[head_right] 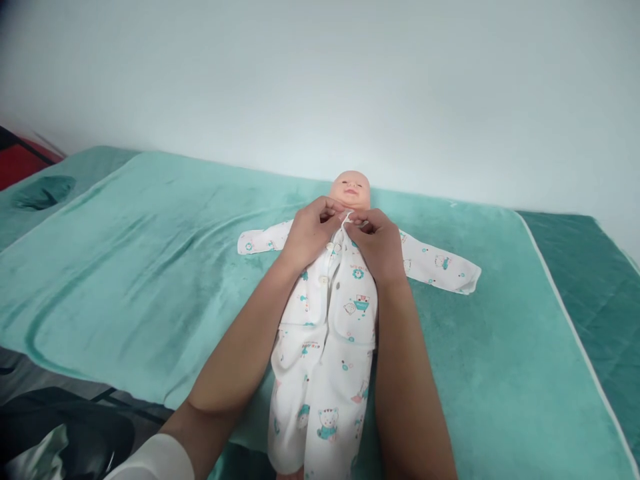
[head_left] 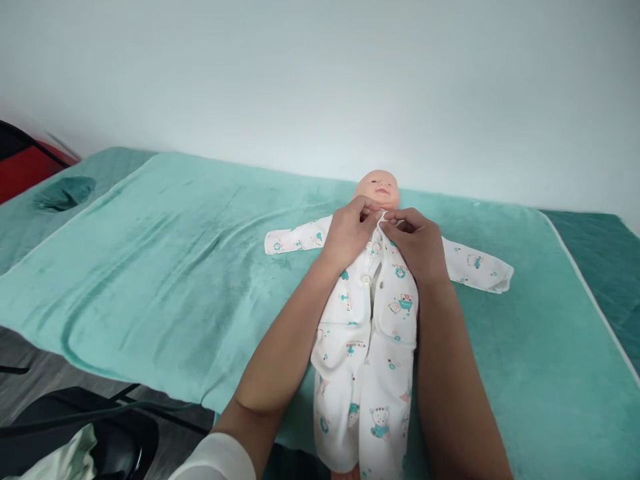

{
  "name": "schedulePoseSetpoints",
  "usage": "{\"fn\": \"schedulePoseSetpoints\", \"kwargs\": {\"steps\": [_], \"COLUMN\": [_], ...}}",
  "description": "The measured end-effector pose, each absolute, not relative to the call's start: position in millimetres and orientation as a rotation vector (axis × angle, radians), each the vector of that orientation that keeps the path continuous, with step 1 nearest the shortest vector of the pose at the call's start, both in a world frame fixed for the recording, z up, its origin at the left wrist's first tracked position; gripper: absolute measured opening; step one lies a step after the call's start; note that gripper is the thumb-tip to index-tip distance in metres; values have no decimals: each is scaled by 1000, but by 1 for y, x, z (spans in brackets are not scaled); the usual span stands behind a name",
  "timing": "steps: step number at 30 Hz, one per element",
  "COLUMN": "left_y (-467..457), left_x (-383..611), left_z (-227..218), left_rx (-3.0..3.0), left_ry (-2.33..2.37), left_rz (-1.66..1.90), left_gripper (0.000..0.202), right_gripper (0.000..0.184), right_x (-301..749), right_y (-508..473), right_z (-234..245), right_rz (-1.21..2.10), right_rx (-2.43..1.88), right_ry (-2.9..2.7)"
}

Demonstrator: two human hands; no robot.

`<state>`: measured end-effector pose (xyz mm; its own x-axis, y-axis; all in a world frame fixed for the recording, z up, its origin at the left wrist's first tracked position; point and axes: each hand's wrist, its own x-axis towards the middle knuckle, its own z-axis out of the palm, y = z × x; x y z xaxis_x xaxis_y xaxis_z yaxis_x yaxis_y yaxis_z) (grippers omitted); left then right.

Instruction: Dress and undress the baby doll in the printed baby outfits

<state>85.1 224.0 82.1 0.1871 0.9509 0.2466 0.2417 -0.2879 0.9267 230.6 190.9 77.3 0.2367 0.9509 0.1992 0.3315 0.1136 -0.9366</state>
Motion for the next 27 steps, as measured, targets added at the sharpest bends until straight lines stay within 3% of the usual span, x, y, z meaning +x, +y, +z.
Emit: {"fn": "schedulePoseSetpoints", "kwargs": {"steps": [10, 20, 27], "left_y": [228, 226, 221], "left_x": [86, 85, 80], "left_z": [78, 81, 85], "left_rx": [1654, 1659, 1881], "left_ry": [1156, 1174, 1182], "left_rz": [1126, 1064, 1046], "left_gripper": [11, 31, 28], "right_gripper": [11, 22, 18], "right_x": [229, 230, 235], "right_y": [190, 188, 188], "right_z": [79, 82, 79], "right_rz": [620, 761, 771], "right_rx": [-1396, -1476, -1464], "right_ry": [-1520, -1430, -1388]}}
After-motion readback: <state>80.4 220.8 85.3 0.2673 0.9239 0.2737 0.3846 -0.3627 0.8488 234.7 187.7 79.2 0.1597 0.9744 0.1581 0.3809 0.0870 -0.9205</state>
